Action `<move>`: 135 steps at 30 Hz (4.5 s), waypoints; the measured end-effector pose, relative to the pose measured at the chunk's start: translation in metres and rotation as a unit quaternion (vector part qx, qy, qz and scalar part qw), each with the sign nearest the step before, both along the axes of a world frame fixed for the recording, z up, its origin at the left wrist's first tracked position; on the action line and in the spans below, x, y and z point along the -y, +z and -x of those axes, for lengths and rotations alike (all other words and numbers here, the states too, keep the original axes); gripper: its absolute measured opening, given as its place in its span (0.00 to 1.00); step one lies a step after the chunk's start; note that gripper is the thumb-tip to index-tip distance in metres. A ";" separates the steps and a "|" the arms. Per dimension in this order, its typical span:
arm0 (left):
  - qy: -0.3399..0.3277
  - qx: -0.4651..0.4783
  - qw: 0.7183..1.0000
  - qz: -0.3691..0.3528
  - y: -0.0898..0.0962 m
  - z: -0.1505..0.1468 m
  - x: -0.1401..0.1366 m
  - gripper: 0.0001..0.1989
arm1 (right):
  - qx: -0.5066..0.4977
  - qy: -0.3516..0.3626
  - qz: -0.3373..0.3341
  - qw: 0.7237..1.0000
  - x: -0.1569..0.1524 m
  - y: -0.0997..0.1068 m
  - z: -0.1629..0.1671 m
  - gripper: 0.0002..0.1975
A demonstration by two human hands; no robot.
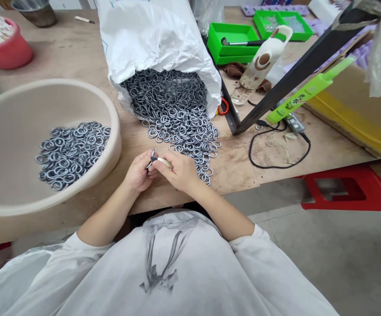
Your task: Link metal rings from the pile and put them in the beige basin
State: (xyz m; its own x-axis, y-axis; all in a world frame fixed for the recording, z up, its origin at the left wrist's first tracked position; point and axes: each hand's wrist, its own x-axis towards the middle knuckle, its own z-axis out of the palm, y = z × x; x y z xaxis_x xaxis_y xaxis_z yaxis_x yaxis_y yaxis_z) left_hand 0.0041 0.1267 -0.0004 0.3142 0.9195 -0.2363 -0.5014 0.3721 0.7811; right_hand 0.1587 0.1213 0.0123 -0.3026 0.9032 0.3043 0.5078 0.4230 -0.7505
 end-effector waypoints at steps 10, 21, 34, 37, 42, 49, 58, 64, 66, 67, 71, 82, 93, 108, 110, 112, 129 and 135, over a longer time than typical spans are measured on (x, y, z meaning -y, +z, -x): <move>-0.002 -0.017 1.000 0.007 0.001 0.001 -0.001 0.23 | 0.093 0.003 0.019 0.996 0.003 0.007 0.001 0.23; -0.075 0.006 0.997 -0.004 0.000 0.003 0.000 0.21 | -0.003 -0.136 0.069 0.988 -0.030 -0.007 -0.018 0.20; -0.004 0.001 1.000 -0.013 0.003 0.003 -0.002 0.20 | 0.176 -0.103 0.059 0.977 -0.057 -0.011 -0.005 0.14; 0.038 0.010 0.999 -0.008 0.002 0.006 -0.006 0.17 | 0.307 -0.111 0.058 0.943 -0.059 -0.016 -0.002 0.09; 0.079 0.023 0.995 0.054 0.001 0.009 -0.012 0.13 | 0.245 -0.109 0.082 0.960 -0.058 -0.013 0.001 0.08; 0.052 0.015 0.987 0.154 0.004 0.002 -0.013 0.11 | -0.234 0.002 0.193 0.953 -0.034 -0.011 0.005 0.12; 0.033 0.009 0.997 0.063 0.002 -0.003 -0.003 0.18 | -0.187 -0.030 0.089 0.978 -0.011 -0.020 0.015 0.10; 0.050 -0.011 0.998 0.038 -0.001 -0.003 -0.002 0.22 | -0.192 -0.048 0.096 0.975 -0.009 -0.012 0.017 0.09; 0.051 -0.011 0.998 0.035 -0.001 -0.003 -0.003 0.21 | -0.197 -0.052 0.083 0.976 -0.010 -0.012 0.016 0.09; 0.048 -0.008 0.998 0.034 -0.001 -0.002 -0.003 0.21 | -0.196 -0.051 0.074 0.976 -0.011 -0.013 0.016 0.09; 0.034 0.003 0.999 0.039 0.000 -0.001 -0.003 0.21 | -0.198 -0.057 0.051 0.977 -0.011 -0.021 0.014 0.10; 0.049 -0.035 0.998 0.026 0.001 -0.004 0.000 0.24 | -0.243 -0.002 0.112 0.963 -0.019 -0.022 0.009 0.25; -0.003 -0.050 0.999 0.021 0.002 -0.003 0.002 0.26 | -0.310 0.001 0.167 0.936 -0.018 -0.023 0.011 0.19; -0.020 -0.056 0.998 -0.005 -0.002 0.001 0.001 0.24 | 0.046 0.061 0.035 0.996 -0.008 0.004 -0.017 0.28; -0.025 -0.058 0.998 -0.005 -0.002 0.001 0.001 0.24 | 0.069 0.060 0.037 0.995 -0.008 0.008 -0.018 0.27; -0.031 -0.063 0.998 -0.005 -0.002 0.001 0.002 0.24 | 0.083 0.066 0.045 0.993 -0.009 0.010 -0.019 0.27; 0.123 0.061 0.991 -0.003 0.012 0.015 -0.011 0.12 | 0.291 -0.039 0.082 0.952 -0.045 -0.010 0.013 0.19; 0.157 0.089 0.977 0.112 0.014 0.017 -0.017 0.06 | 0.346 0.001 0.054 0.937 -0.040 -0.009 0.031 0.14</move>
